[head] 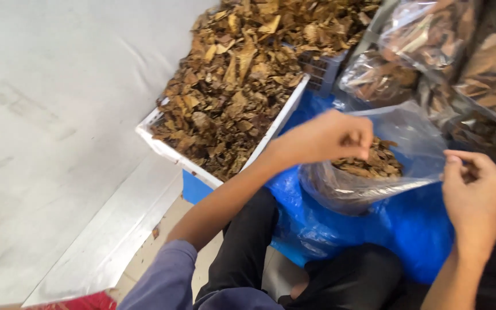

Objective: Picking up handfuls of dried leaves from a white plastic crate and stuffing them into a clear plastic bag.

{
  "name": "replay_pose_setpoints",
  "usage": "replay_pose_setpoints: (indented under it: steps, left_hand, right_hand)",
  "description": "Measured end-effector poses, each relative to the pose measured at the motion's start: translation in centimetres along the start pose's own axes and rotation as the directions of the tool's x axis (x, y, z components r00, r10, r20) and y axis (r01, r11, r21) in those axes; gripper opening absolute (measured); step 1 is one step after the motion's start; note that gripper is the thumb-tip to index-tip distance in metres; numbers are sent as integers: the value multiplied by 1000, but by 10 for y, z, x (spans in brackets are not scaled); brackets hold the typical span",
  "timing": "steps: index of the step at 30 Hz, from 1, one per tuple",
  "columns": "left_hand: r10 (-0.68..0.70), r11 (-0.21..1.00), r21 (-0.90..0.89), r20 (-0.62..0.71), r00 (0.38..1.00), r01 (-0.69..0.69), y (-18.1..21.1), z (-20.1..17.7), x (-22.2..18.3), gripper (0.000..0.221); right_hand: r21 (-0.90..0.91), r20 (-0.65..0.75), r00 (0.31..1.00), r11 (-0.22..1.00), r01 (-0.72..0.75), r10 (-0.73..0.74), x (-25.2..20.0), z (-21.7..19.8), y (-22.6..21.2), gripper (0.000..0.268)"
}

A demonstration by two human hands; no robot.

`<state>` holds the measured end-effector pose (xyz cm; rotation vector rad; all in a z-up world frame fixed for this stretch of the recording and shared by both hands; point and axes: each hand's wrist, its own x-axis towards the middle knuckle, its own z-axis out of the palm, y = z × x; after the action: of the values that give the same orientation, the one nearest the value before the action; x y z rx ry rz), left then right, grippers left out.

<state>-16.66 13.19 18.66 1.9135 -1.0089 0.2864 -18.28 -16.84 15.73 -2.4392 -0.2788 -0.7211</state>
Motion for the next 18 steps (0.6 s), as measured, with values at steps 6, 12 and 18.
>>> replay_pose_setpoints:
  steps: [6, 12, 18]
  left_hand:
    - [-552, 802, 70, -290, 782, 593, -81, -87, -92, 12]
    - [-646, 588, 256, -421, 636, 767, -198, -113, -153, 31]
    - [-832, 342, 421, -280, 479, 840, -220, -90, -145, 84]
  right_hand:
    - [90, 33, 996, 992, -83, 81, -1, 13, 26, 12]
    - [42, 2, 999, 999, -34, 34, -6, 12, 18, 11]
    - [124, 59, 991, 984, -126, 119, -8, 8, 23, 13]
